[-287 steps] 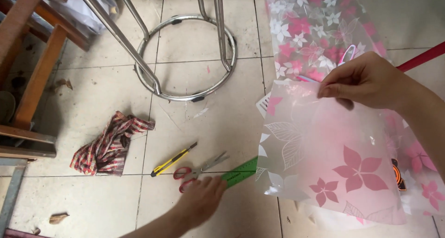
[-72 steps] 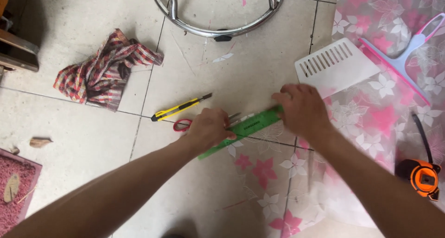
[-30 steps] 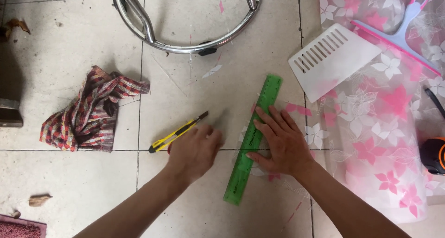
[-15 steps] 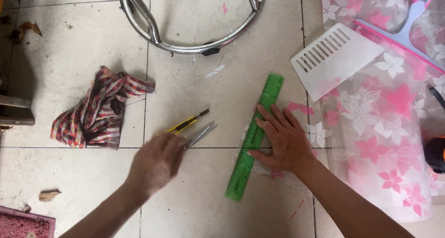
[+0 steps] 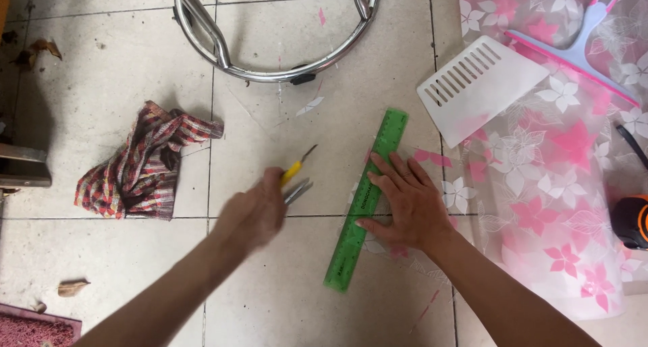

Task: Measuring and cutting a decorative floral film using a ruler, utility knife, and scissors on the floor.

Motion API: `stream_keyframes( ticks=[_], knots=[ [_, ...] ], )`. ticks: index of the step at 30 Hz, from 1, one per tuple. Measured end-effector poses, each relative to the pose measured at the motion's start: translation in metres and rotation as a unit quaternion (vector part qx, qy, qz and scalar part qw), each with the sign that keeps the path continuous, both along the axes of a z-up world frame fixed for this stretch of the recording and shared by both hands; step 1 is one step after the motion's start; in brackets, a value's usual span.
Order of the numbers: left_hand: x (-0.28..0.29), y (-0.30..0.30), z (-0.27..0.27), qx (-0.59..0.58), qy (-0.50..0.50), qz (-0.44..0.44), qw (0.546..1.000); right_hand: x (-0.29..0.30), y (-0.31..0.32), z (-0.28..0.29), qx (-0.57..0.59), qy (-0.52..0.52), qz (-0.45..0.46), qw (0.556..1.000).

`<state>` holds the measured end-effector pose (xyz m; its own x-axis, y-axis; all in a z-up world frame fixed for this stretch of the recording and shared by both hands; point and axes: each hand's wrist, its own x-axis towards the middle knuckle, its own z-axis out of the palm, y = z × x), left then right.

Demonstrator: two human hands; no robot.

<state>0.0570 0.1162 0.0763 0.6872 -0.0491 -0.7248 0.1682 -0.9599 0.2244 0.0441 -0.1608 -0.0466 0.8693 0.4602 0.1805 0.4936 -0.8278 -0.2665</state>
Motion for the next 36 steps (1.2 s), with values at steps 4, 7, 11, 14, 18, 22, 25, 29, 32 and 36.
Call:
stream_keyframes(
  ticks=[4,7,11,14,18,22,25,29,32,36],
  knots=[
    [-0.009,-0.03,-0.002,-0.078,-0.026,-0.002,0.997,0.001,0.0,0.001,0.007,0.0,-0.003,1.0],
    [-0.003,-0.048,0.0,-0.065,-0.034,-0.026,0.997,0.001,0.001,-0.001,0.003,0.002,0.002,1.0],
    [0.006,-0.057,0.011,-0.054,-0.075,-0.041,0.995,0.002,0.002,0.001,0.001,0.004,-0.001,1.0],
    [0.01,-0.054,0.01,-0.08,-0.07,-0.001,0.994,0.0,0.004,0.007,0.006,0.016,-0.006,1.0],
    [0.005,-0.042,-0.005,-0.154,-0.057,0.097,0.982,0.001,0.003,0.011,0.015,0.037,-0.001,0.999],
    [-0.023,-0.036,-0.02,-0.215,-0.017,0.173,0.961,0.0,0.003,0.01,0.018,0.022,0.002,1.0],
    [-0.042,-0.036,-0.025,-0.188,-0.007,0.149,0.971,0.001,0.005,0.012,0.0,0.018,0.003,1.0],
    [-0.046,-0.043,-0.016,-0.154,-0.016,0.132,0.979,0.002,0.008,0.019,-0.009,0.039,-0.009,0.999],
    [-0.041,-0.045,-0.015,-0.134,-0.014,0.117,0.984,0.003,0.01,0.022,-0.017,0.068,-0.02,0.997],
    [-0.04,-0.046,-0.018,-0.119,0.003,0.11,0.987,0.008,0.017,0.038,-0.059,0.167,-0.059,0.982]
  ],
)
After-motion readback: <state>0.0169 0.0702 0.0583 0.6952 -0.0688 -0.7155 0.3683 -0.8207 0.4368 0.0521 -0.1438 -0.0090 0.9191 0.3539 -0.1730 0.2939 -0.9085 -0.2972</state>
